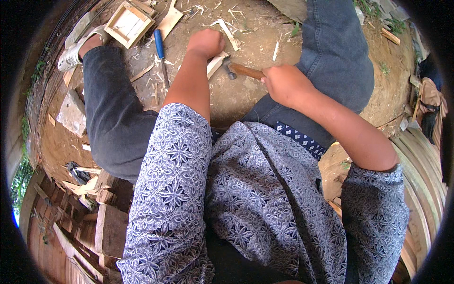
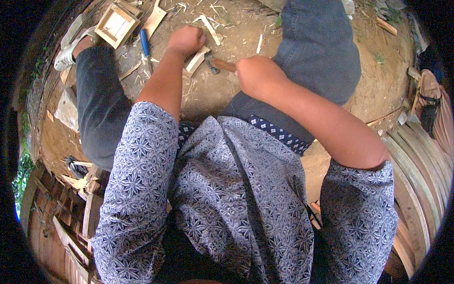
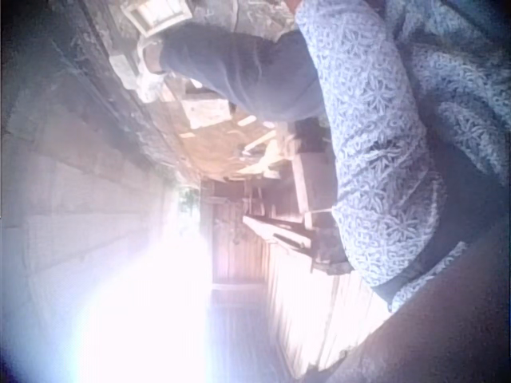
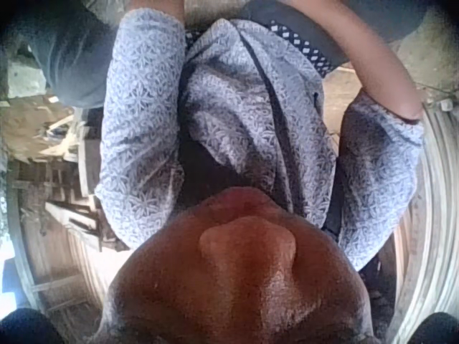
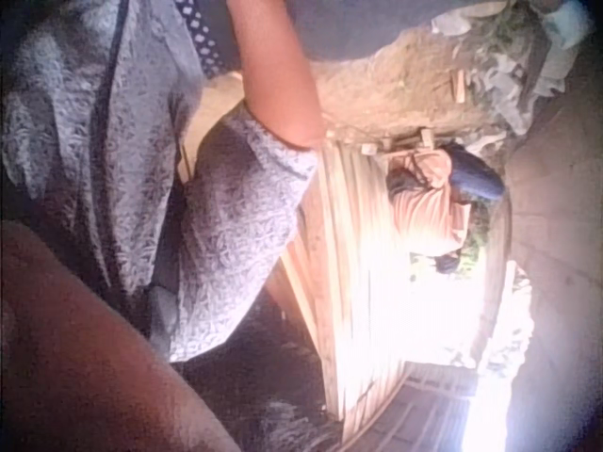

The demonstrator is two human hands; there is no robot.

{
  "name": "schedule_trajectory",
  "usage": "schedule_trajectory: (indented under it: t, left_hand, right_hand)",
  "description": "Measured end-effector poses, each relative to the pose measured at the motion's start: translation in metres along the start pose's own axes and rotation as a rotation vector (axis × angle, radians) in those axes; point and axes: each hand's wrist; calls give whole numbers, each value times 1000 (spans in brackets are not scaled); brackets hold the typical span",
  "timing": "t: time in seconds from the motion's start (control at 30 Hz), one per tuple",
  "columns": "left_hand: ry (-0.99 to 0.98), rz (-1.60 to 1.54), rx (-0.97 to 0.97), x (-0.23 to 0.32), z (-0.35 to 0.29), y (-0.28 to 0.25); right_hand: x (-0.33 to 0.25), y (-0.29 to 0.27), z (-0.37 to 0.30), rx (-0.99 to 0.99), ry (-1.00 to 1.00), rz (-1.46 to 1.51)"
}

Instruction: The person assembles a small wooden frame by hammering nails into the joints using a hammer and chisel. They adjust the frame pieces and strike the nails repeatedly to secure the structure.

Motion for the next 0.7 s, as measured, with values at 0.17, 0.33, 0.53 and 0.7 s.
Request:
schedule_trajectory:
  t: [0.17, 0.33, 0.53, 0.7]
  left_hand:
    - [-18, -4, -72, 7, -4, -12]
    - [2, 7, -94, 9, -3, -16]
    - [96, -16, 4, -2, 5, -4]
    - [116, -23, 4, -1, 3, -5]
  right_hand:
    - [2, 12, -2, 38, -13, 12]
    - [2, 22, -7, 64, 6, 28]
    - [-1, 34, -14, 111, -2, 44]
    - [-9, 37, -20, 102, 50, 34]
Point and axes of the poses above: each hand's wrist, its own z-axis towards the middle knuckle, its own y-axis out of the palm, x = y × z, and after that the axes turned 10 degrees about -x, right-handed
